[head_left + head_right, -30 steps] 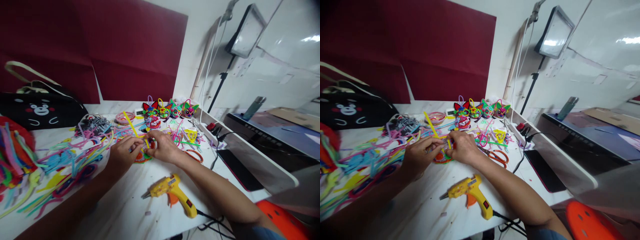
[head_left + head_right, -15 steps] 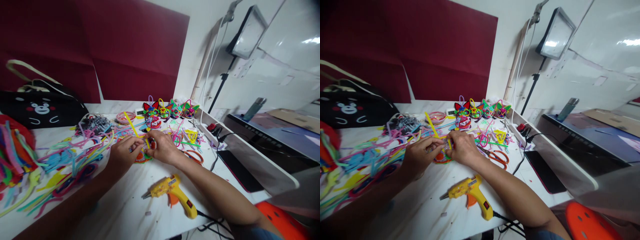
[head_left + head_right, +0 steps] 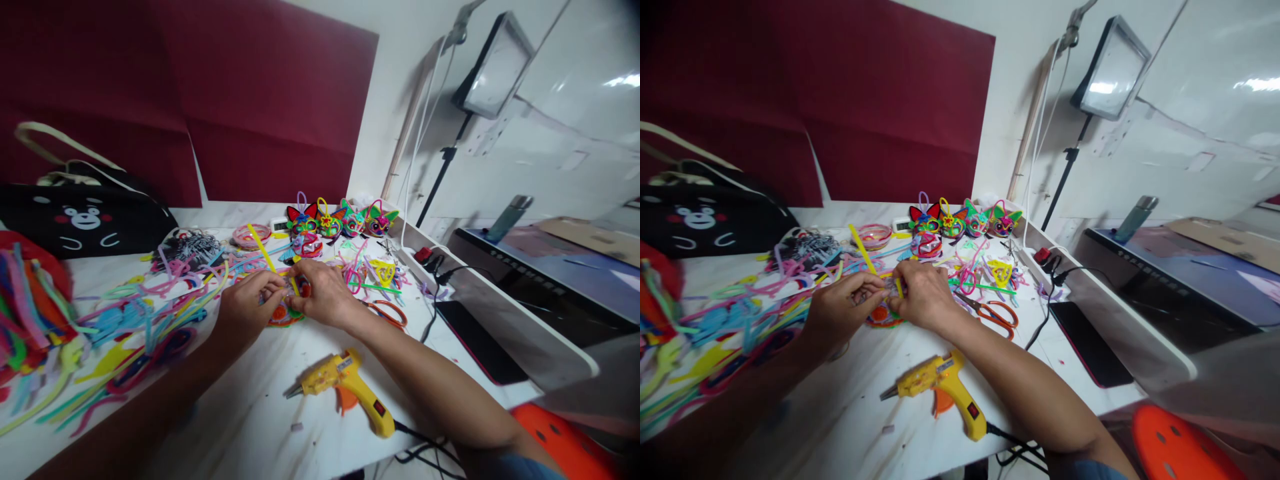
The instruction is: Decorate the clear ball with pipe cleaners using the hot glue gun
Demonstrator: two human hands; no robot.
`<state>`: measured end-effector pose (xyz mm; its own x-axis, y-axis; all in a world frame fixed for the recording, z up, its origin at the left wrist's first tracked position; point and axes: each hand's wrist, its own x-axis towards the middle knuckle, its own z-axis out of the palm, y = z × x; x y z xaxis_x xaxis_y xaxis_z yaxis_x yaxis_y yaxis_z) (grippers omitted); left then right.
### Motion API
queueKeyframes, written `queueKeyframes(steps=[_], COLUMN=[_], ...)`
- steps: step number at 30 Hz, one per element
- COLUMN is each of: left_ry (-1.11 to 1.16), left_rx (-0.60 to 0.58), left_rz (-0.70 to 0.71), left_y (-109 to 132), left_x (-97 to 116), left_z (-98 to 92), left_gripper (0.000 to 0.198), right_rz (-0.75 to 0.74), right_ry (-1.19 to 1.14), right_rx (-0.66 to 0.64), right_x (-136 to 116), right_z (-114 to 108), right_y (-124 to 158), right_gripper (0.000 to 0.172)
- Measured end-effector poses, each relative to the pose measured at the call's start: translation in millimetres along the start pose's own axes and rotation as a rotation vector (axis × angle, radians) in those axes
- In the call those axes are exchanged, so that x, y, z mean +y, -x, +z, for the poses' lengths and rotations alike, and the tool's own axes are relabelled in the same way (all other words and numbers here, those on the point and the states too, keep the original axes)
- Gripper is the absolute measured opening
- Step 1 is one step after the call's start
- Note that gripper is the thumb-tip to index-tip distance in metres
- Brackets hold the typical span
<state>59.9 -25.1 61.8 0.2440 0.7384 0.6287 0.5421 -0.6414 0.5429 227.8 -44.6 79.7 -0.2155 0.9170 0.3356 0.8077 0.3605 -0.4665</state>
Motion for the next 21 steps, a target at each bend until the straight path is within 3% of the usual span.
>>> queueKeyframes(steps=[7, 21], left_ry=[0.002, 0.009], left_rx=[0.027, -0.044], left_rz=[0.053, -0.031], left_y=[0.8, 0.2], left_x=[0.8, 0.5], left_z=[0.3, -3.4], left_gripper=[0.008, 0.017], right_rz=[0.047, 0.094], right_ry=[0.001, 0.001], right_rx=[-0.011, 0.056], right_x=[-4.9, -11.2], right_z=[0.0, 8.5], right_y=[-1.9, -1.4], right_gripper=[0.038, 0.03])
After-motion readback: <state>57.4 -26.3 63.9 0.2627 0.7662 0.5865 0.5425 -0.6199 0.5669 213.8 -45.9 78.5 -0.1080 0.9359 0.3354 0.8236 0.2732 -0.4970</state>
